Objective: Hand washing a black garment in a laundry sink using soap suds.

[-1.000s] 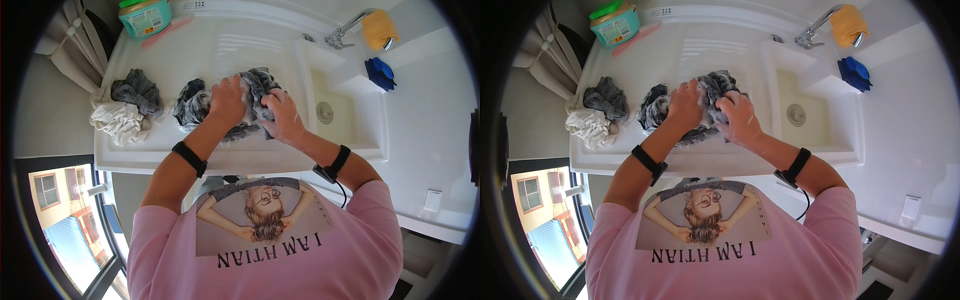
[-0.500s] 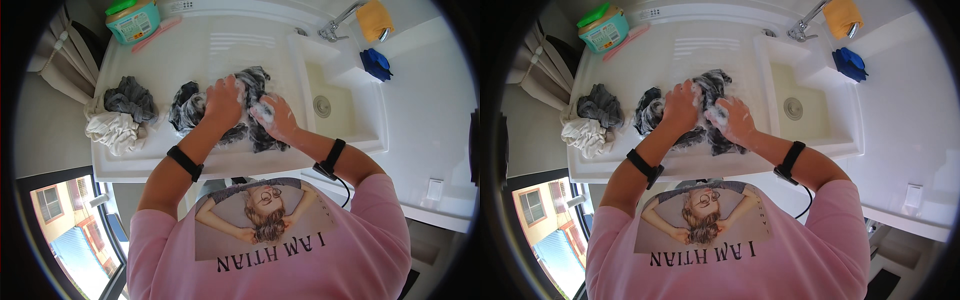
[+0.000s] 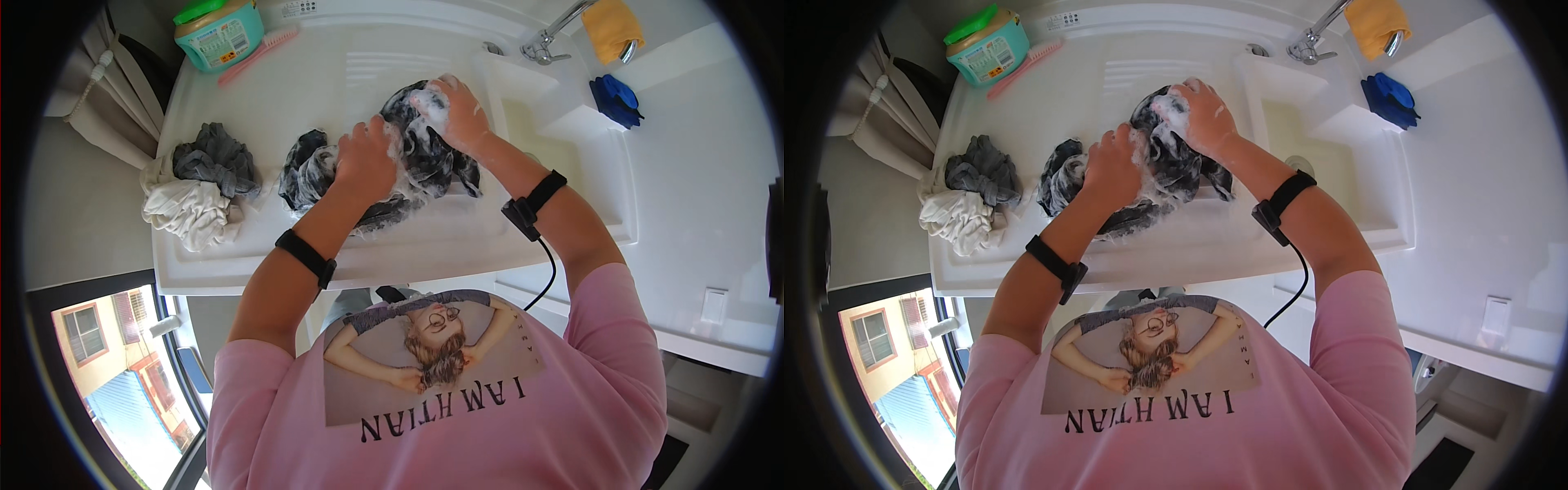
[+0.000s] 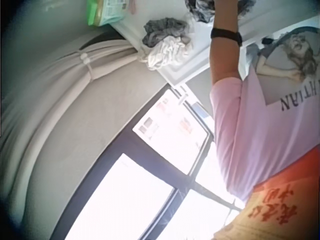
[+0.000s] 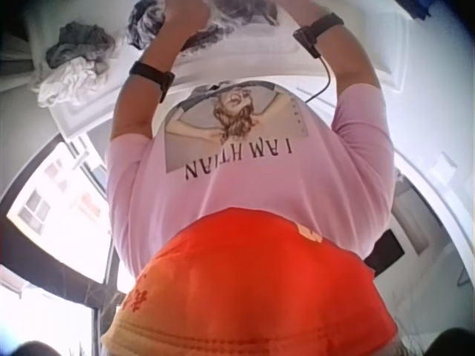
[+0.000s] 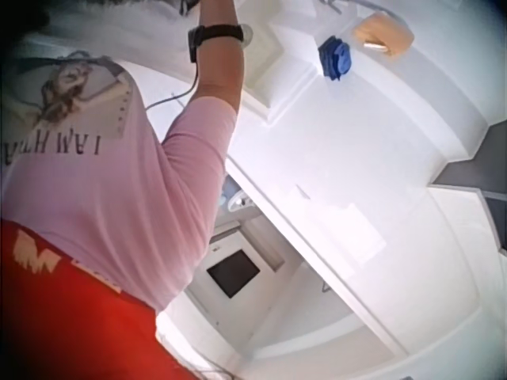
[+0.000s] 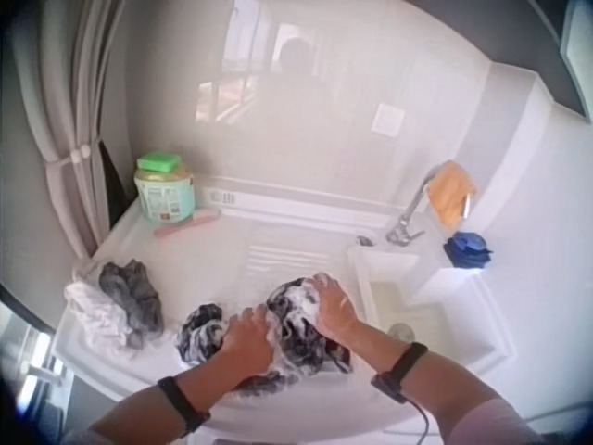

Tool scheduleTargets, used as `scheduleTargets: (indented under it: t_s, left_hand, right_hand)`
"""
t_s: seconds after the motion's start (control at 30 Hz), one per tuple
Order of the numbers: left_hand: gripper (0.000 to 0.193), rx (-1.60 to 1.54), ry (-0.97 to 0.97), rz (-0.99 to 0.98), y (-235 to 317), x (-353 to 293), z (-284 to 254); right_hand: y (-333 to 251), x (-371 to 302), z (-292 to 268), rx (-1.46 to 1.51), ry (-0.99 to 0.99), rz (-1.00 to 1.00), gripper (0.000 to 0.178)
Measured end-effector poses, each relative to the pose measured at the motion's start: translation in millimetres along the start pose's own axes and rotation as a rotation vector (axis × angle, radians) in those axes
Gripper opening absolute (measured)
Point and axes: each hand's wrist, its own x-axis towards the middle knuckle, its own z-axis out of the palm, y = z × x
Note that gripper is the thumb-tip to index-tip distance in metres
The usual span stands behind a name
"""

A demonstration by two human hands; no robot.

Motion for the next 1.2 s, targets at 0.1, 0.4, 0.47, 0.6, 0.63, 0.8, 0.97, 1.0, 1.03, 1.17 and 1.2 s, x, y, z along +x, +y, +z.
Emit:
scheduleTargets:
  t_s: [0.1,0.4,0.47,0.6,0.63,0.8,0.97,1.0,1.03,1.17,1.2]
  left_hand:
    - [0.04,-0.013,-0.037,-0.016,0,1,-1]
    - [0.045,-0.137,0.019,0.039,-9,2,0]
    - [0.047,-0.233,0.06,0.054,-15,3,-2]
    - [0.041,-0.735,0.255,0.208,-34,12,-19]
    - [0.035,-0.901,0.359,0.314,-36,12,-34]
    - [0.034,-1.516,0.195,0.287,-35,8,-96]
    - [0.04,-1.134,0.448,0.524,-43,-7,-121]
    - [0.04,-1.13,0.448,0.519,-47,-11,-121]
    - [0.043,-1.15,0.443,0.47,-51,-16,-120]
    - [0.053,-1.007,0.455,0.45,-41,-22,-101]
    - [0.055,-0.891,0.446,0.432,-39,-26,-93]
  right_hand:
    - [-17,3,-21,0.101,0.049,-0.19,0.027]
    - [-26,-59,-44,0.293,-0.07,0.146,0.07]
    - [-7,-57,-41,0.231,-0.119,0.195,0.092]
    - [1,-47,-38,0.293,-0.268,0.345,0.106]
    - [2,-46,-37,0.38,-0.261,0.279,0.104]
    - [8,-38,-31,0.578,-0.35,0.192,0.091]
    - [-7,-20,-52,0.891,-0.003,0.32,0.05]
    - [-12,-15,-63,1.01,0.135,0.383,0.04]
    - [-15,-13,-76,1.066,0.203,0.301,0.037]
    - [-13,-23,-80,0.817,0.315,0.173,0.032]
    - [-15,-31,-77,0.658,0.258,0.158,0.035]
